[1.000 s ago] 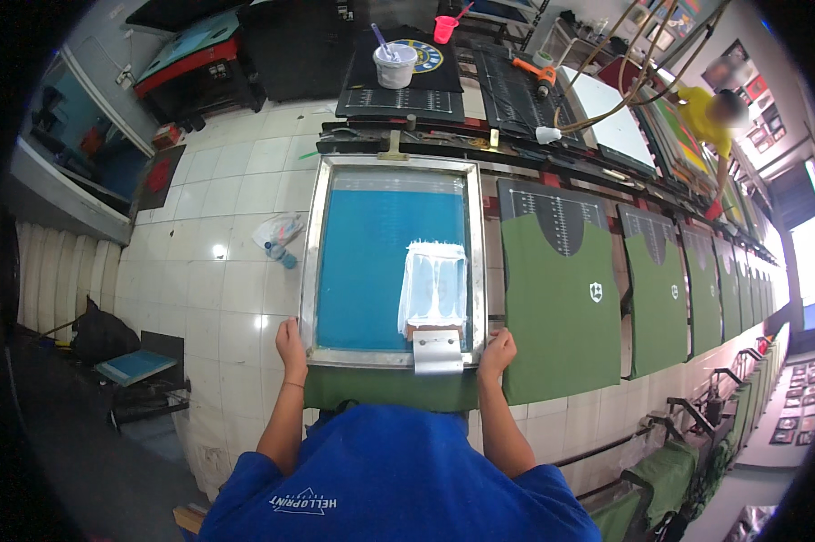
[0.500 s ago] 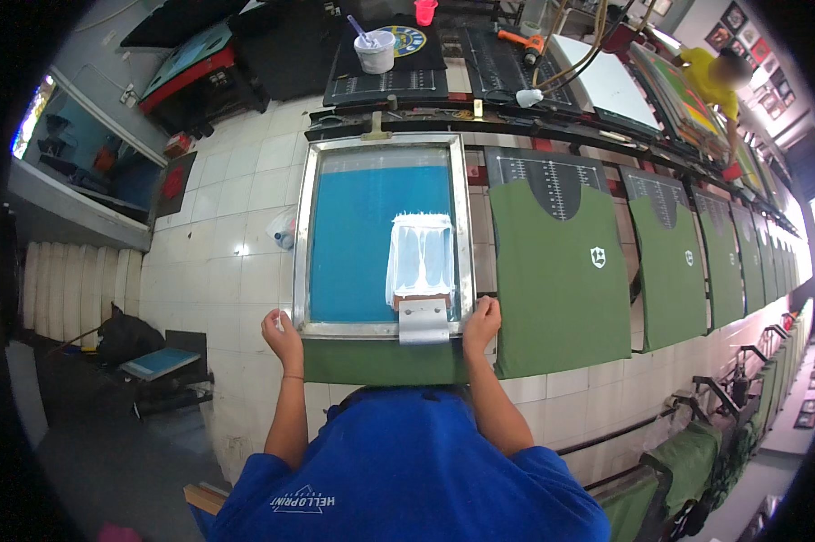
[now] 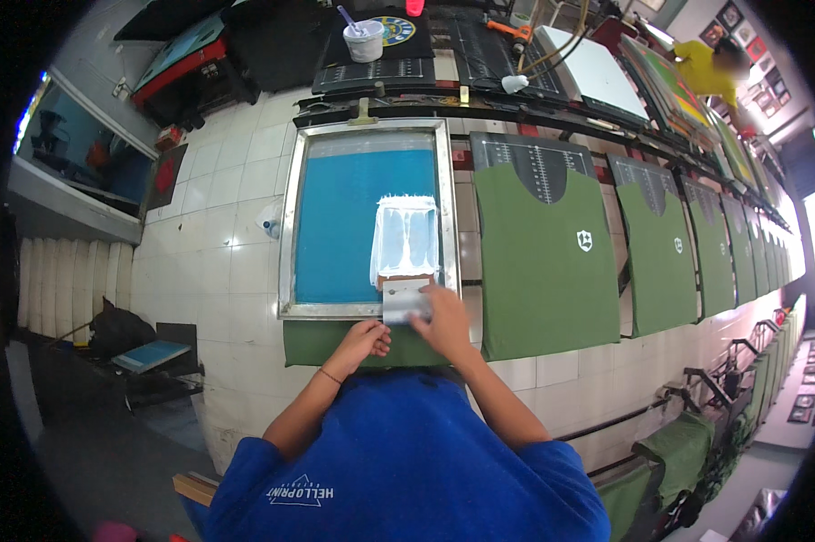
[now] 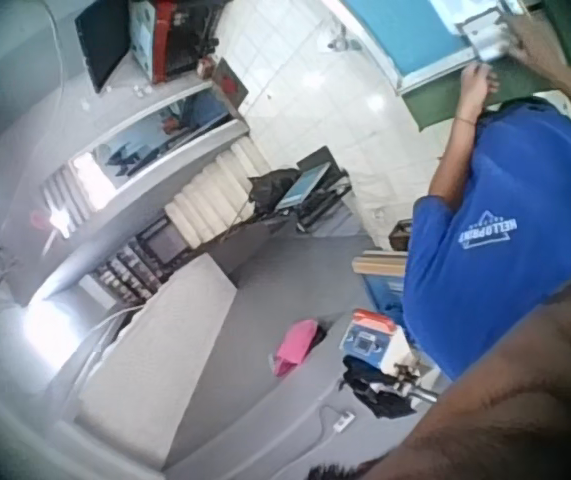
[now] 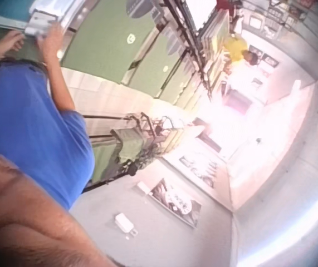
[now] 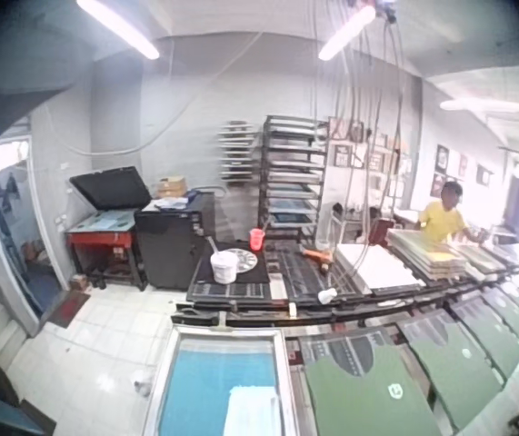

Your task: The person uses a squeegee to spread white ink across a screen printing frame positioned over a green t-shirt. After removing the frame, the person uses a heat gun to dry the printed design on the shirt.

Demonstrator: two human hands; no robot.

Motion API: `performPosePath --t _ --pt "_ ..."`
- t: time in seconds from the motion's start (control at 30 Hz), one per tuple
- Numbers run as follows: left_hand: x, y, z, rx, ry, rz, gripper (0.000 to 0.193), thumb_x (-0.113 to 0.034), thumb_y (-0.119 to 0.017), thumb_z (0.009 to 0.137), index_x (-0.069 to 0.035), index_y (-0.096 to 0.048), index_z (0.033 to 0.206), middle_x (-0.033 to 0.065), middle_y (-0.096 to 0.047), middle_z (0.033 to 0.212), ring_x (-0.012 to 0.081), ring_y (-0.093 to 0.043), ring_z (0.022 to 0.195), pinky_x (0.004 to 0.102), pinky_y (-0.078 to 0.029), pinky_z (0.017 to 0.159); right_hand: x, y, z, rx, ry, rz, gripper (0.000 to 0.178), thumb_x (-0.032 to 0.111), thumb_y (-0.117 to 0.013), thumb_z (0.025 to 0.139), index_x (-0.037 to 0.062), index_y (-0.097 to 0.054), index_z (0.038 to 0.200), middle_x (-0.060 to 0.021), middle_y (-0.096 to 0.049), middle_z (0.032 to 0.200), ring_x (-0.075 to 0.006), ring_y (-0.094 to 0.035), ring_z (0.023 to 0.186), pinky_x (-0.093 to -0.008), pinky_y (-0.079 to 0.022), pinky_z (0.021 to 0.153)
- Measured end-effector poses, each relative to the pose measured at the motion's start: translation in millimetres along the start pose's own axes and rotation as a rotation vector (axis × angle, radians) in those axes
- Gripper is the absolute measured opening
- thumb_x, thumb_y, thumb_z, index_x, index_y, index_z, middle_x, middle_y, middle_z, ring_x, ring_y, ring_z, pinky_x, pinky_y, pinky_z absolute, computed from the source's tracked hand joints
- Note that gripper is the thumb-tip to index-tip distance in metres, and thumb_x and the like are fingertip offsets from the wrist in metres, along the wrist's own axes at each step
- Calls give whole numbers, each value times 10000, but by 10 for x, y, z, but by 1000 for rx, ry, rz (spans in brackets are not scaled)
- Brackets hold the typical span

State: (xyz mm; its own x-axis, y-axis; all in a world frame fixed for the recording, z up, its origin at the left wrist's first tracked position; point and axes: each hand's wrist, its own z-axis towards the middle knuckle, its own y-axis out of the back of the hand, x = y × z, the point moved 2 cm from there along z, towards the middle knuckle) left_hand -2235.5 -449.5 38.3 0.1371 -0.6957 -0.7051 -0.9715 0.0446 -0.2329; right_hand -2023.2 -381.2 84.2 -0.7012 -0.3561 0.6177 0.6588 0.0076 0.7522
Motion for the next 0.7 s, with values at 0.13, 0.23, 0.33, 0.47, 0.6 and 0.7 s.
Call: performPosePath --t 0.13,0.23,0.33,0.47,0.6,0.7 --pt "74 13 147 94 173 -227 208 -189 -519 1031 -8 -608 1080 101 -641 941 223 -673 842 363 -586 771 277 -36 16 269 219 -216 614 132 -785 692 61 -566 1261 -113 -600 1248 -301 -574 1130 -434 -454 953" --pt "211 -34 280 171 249 -397 208 -201 -558 1021 -7 -608 1078 109 -643 951 245 -674 857 380 -590 799 279 -103 154 324 224 -338 571 102 -765 668 65 -593 1211 -105 -623 1185 -292 -588 1102 -431 -462 934" --pt "357 -156 468 149 236 -579 246 -267 -593 1024 -22 -614 1023 93 -652 933 231 -673 857 372 -593 794 337 -101 363 321 210 -367 433 92 -749 665 68 -658 1088 -112 -660 1070 -307 -615 1041 -439 -494 889" --pt "408 -279 573 -10 188 -613 277 -304 -588 1033 -46 -620 938 62 -652 869 205 -667 829 332 -582 747 256 -14 1076 392 62 -267 233 78 -724 690 74 -716 923 -142 -679 933 -348 -650 941 -459 -537 825" --pt "385 -315 547 -41 150 -564 296 -304 -571 1042 -32 -626 939 74 -662 876 206 -680 810 300 -579 696 -66 -114 1833 165 165 -279 264 74 -705 721 81 -720 985 -152 -674 956 -348 -654 967 -458 -540 851" --pt "384 -294 534 -30 135 -551 300 -302 -563 1045 -21 -624 957 86 -668 890 213 -687 822 298 -580 692 -97 -202 2229 183 187 -321 244 68 -693 737 69 -711 980 -154 -669 944 -357 -655 953 -461 -542 839"
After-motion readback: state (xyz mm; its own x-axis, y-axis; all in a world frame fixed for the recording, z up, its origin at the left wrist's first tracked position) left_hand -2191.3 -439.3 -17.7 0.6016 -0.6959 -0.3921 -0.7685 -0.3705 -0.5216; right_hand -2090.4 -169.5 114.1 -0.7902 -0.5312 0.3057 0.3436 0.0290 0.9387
